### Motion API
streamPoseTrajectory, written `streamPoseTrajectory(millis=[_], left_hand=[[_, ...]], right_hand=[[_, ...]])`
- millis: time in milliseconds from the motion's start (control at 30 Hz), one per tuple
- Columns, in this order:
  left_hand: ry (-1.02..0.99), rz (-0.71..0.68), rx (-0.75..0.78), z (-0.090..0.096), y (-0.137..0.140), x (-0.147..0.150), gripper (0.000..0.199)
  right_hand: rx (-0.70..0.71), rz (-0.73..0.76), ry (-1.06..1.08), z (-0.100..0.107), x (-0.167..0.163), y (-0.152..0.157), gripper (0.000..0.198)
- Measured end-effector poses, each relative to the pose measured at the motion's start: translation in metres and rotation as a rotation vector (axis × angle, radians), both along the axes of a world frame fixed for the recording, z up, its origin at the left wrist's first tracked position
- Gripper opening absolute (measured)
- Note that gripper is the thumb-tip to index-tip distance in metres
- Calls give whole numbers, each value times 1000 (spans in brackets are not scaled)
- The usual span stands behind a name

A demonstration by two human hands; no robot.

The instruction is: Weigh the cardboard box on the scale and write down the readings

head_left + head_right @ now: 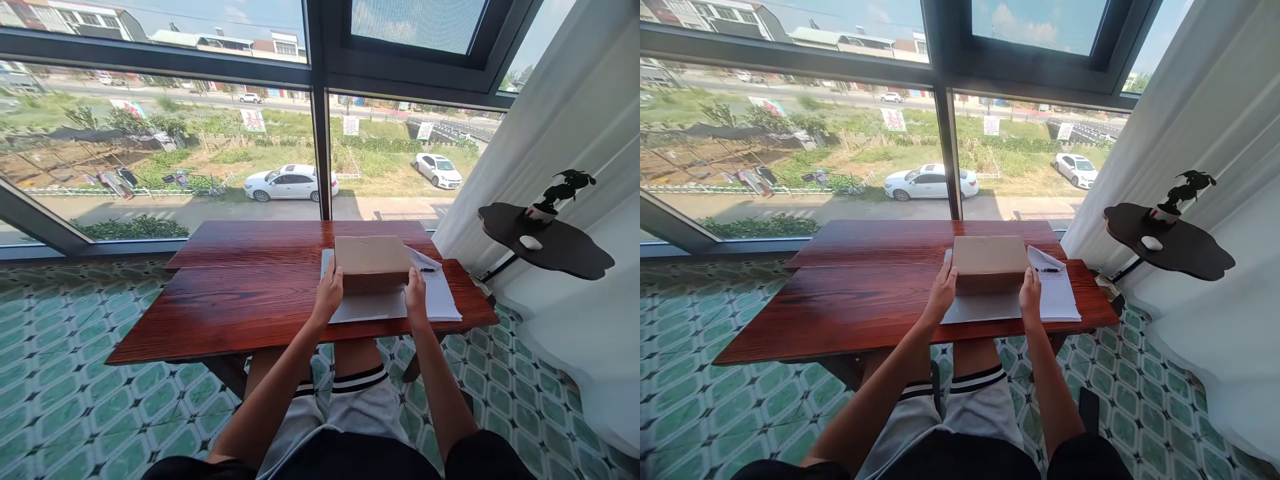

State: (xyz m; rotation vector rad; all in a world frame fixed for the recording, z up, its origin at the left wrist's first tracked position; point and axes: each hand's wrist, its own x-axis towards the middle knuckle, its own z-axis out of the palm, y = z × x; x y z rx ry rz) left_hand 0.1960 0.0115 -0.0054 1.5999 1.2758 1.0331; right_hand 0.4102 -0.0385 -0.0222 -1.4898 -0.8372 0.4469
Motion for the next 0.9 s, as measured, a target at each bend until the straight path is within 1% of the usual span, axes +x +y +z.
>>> streamPoseTrajectory(millis=[100, 233, 400, 500, 567, 667, 900], left_hand=[[-18, 15, -1, 0, 0, 3, 62], [-42, 35, 6, 2, 0, 2, 61], [-61, 60, 26, 9, 2, -5, 60], [-65, 66, 37, 13, 2, -13, 60], [-69, 70, 48, 16, 2, -18, 60], [-80, 94, 69, 19, 2, -27, 58], [-111, 167, 124, 23, 6, -54, 55]], right_hand=[[3, 6, 37, 4, -1, -2, 59], [38, 27, 32, 8, -4, -3, 58], [43, 24, -2, 9, -11, 1, 65], [-13, -28, 49, 7, -17, 5, 73], [-26, -30, 74, 6, -21, 7, 76], [-6, 12, 72, 8, -29, 11, 74], [-10, 50, 39, 18, -57, 20, 70]])
